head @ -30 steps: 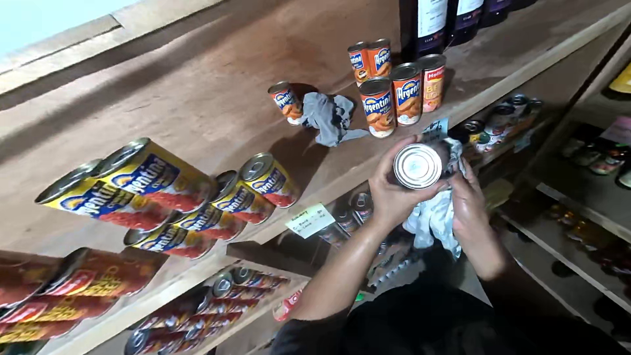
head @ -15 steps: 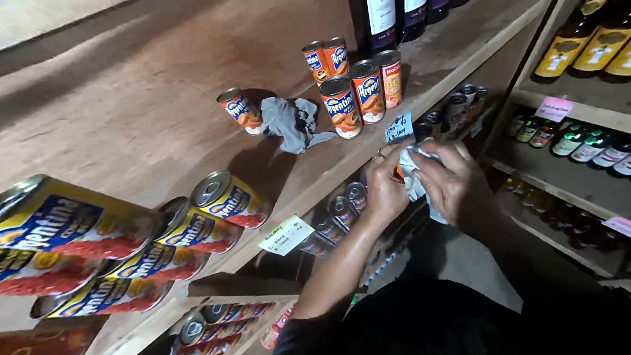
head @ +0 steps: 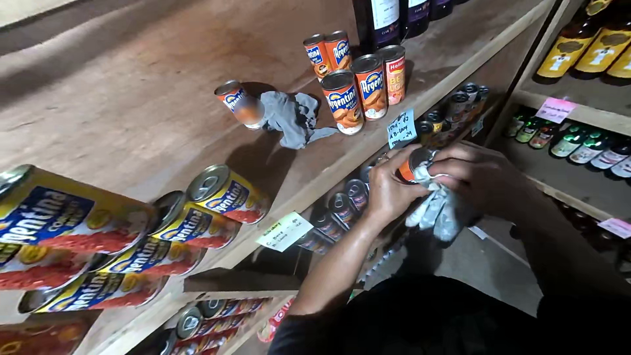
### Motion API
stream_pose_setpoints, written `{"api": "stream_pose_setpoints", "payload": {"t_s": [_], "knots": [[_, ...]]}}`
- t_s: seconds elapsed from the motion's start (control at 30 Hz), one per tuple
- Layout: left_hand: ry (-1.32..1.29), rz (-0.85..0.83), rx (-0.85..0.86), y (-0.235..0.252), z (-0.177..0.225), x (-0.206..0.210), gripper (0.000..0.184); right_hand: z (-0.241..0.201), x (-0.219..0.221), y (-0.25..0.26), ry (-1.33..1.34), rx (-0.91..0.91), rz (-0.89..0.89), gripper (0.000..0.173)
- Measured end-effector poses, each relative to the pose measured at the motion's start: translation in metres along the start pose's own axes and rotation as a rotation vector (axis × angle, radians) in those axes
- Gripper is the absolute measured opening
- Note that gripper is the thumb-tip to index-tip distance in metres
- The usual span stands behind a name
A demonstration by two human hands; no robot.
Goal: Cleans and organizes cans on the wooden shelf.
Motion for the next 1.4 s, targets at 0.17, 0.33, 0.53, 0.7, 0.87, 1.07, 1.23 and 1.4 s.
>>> {"api": "stream_pose_setpoints", "payload": {"t_s": [0.17,0.33,0.53,0.7,0.87,1.07,1.23,1.4], "knots": [[-0.017,-0.041,-0.082,-0.006,-0.007,0.006,0.051,-0.002,0.015,0.013,-0.053,-0.107,0.125,0.015],[0.013,0.096,-0.048,-0.008,-0.001,-0.008,0.067,0.005,0.013,0.004,-0.143,0.147,0.073,0.015],[-0.777,0.15,-0.365,-0.003,-0.017,-0.023,0.051,0.034,-0.032,-0.035,0.212,0.361,0.318,0.027],[-0.917,0.161,-0.409,-0.011,0.0,0.001,0.041,0.0,-0.02,0.001,0.103,0.132,0.572,0.038],[-1.235,0.238,-0.372,0.003,0.001,-0.024,0.036,-0.027,0.034,-0.02,-0.15,-0.247,0.301,0.021],[-1.411,0.325,-0.557,-0.001,-0.01,-0.014,0.048,0.008,-0.035,-0.051,0.002,0.026,0.847,0.016],[-1.474,0.154,-0.62,-0.01,0.001,0.012,0.056,-0.029,0.013,-0.007,0.083,-0.232,0.568,0.026],[-1.4,0.289,-0.588,-0.015,0.001,0.001,0.045,-0.008,0.007,-0.013,-0.066,-0.031,0.659,0.034]]}}
Point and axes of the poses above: each hand's wrist, its own y-axis towards the middle knuckle, its own x-axis out of the palm, z = x × y, the point moved 10 cm from there along y, towards the middle knuckle, and after that the axes turned 7 degrees about y, right-handed, at the moved point
